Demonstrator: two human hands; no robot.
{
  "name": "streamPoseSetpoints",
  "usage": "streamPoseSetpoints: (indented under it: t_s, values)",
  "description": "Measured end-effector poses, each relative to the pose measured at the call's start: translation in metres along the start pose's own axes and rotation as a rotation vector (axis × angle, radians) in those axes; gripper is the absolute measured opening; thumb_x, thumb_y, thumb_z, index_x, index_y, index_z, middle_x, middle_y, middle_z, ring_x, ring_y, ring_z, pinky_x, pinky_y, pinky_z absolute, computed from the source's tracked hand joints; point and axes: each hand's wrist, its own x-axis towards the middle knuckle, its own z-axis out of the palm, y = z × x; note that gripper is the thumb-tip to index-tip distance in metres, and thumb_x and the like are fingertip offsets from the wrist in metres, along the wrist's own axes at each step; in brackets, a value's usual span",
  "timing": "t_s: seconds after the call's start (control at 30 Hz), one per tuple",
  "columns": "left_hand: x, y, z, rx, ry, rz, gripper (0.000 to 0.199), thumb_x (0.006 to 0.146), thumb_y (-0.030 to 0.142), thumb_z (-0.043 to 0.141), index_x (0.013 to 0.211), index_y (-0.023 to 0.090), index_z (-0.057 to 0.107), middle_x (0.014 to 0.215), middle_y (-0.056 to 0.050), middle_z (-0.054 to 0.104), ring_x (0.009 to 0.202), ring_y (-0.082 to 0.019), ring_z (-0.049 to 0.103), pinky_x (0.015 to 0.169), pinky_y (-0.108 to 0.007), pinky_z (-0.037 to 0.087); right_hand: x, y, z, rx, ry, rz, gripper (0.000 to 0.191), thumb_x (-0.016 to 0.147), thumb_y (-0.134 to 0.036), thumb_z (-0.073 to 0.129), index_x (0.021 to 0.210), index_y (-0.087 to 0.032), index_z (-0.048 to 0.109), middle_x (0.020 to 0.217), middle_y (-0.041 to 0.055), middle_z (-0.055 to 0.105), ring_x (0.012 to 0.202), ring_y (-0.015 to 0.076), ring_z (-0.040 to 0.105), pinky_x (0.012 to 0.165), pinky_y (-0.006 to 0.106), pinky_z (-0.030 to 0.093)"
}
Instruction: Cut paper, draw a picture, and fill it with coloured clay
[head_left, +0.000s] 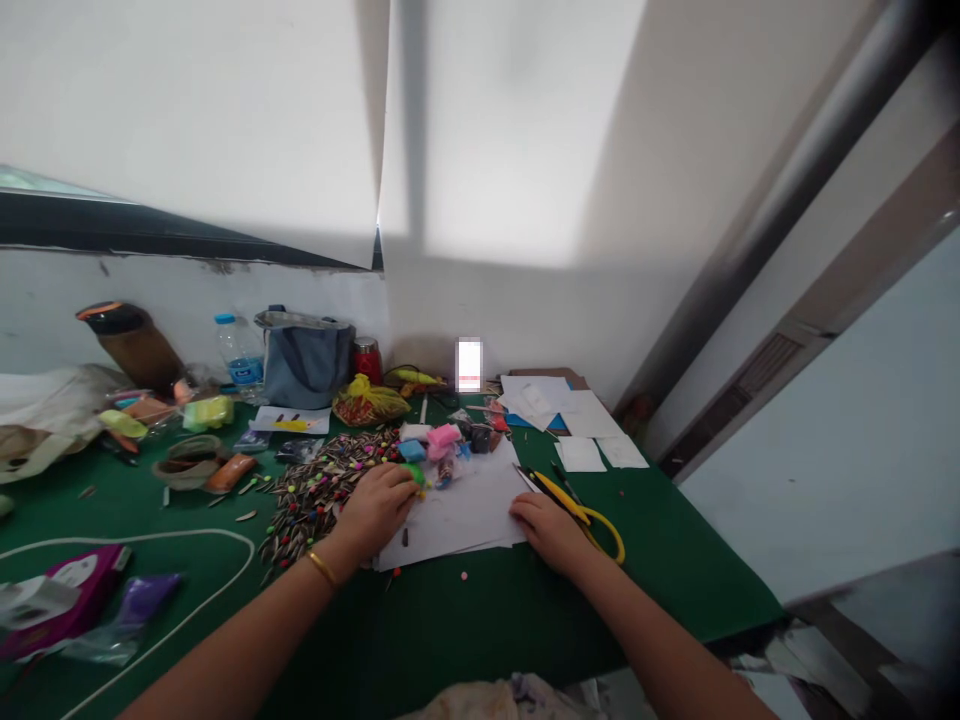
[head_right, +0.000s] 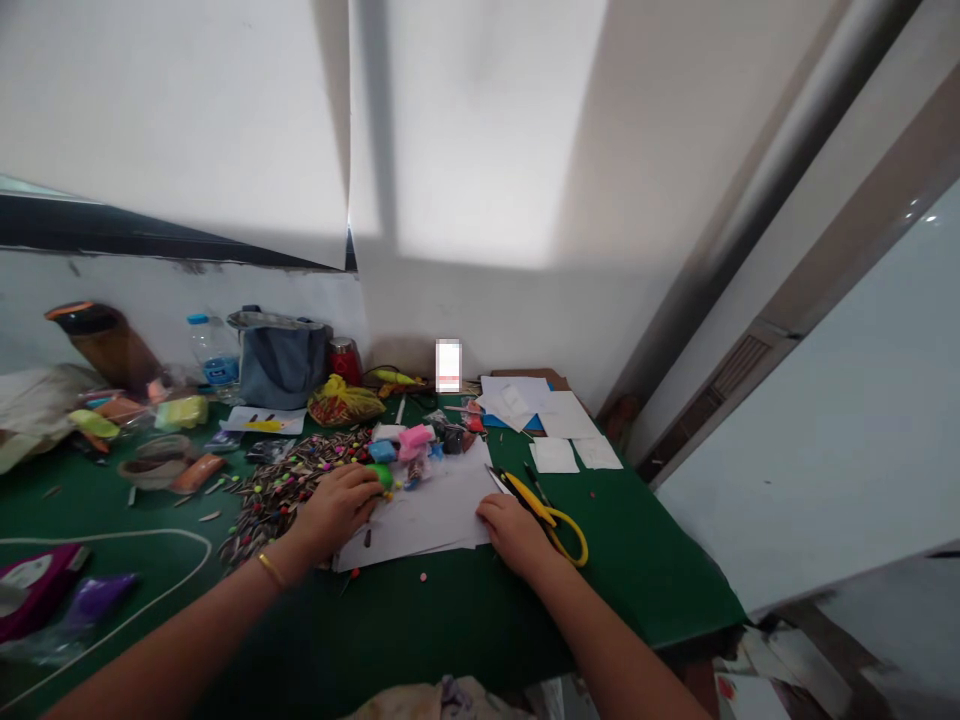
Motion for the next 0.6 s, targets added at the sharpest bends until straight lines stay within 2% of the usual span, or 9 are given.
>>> streamPoseSetpoints:
  t_s: [0.07, 0.2, 0.3, 0.43, 0.5, 0.6]
  values:
    - [-0.012, 0.016, 0.003, 0.006, -0.039, -0.072, 0.02, 0.09, 0.026, 0.052, 0.098, 0.025, 0.071, 0.103, -0.008, 0.066, 0.103, -0.024, 0.056, 0.095, -0.041, 0.042, -0.007, 0.005, 0.001, 0.001, 0.023, 0.003, 0.029, 0.089, -0.013, 0.049, 0.11, -0.023, 0.067, 0.118, 0.0078, 0.063, 0.113, 0.0201, 0.055, 0.102, 0.036, 0.044]
    - [-0.038, 0.031, 0.013, 0.096, -0.143, -0.193, 0.018, 0.088, 0.022, 0.052, 0.094, 0.023, 0.069, 0.096, -0.008, 0.064, 0.097, -0.025, 0.055, 0.085, -0.039, 0.041, -0.018, 0.017, 0.003, -0.029, 0.057, 0.003, 0.03, 0.09, -0.015, 0.048, 0.113, -0.024, 0.066, 0.122, 0.0073, 0.062, 0.116, 0.02, 0.055, 0.105, 0.037, 0.043]
    - [-0.049, 0.026, 0.015, 0.175, -0.162, -0.261, 0.02, 0.089, 0.022, 0.049, 0.097, 0.02, 0.067, 0.096, -0.009, 0.064, 0.092, -0.025, 0.056, 0.082, -0.039, 0.04, -0.023, 0.028, -0.001, -0.058, 0.071, 0.035, 0.03, 0.092, -0.017, 0.047, 0.114, -0.024, 0.066, 0.123, 0.0075, 0.062, 0.115, 0.02, 0.055, 0.103, 0.037, 0.044]
    - [-0.051, 0.013, 0.011, 0.225, -0.187, -0.289, 0.022, 0.091, 0.028, 0.047, 0.09, 0.018, 0.067, 0.093, -0.01, 0.064, 0.09, -0.025, 0.059, 0.079, -0.038, 0.041, -0.024, 0.035, -0.011, -0.092, 0.043, 0.044, 0.03, 0.091, -0.016, 0.047, 0.113, -0.023, 0.067, 0.12, 0.0079, 0.063, 0.112, 0.0205, 0.056, 0.1, 0.037, 0.046]
    - [-0.05, 0.009, 0.009, 0.232, -0.204, -0.285, 0.023, 0.091, 0.028, 0.046, 0.087, 0.018, 0.067, 0.091, -0.01, 0.064, 0.09, -0.025, 0.06, 0.079, -0.037, 0.041, -0.022, 0.03, -0.012, -0.108, 0.048, 0.045, 0.03, 0.089, -0.015, 0.048, 0.111, -0.021, 0.068, 0.12, 0.0091, 0.063, 0.112, 0.0217, 0.056, 0.101, 0.038, 0.045]
    - [-0.048, 0.005, 0.007, 0.226, -0.248, -0.291, 0.022, 0.09, 0.026, 0.047, 0.083, 0.018, 0.067, 0.089, -0.01, 0.066, 0.088, -0.025, 0.061, 0.078, -0.037, 0.041, -0.015, 0.006, -0.006, -0.086, 0.092, 0.024, 0.031, 0.087, -0.014, 0.05, 0.111, -0.02, 0.067, 0.12, 0.0098, 0.062, 0.114, 0.0224, 0.054, 0.104, 0.04, 0.041]
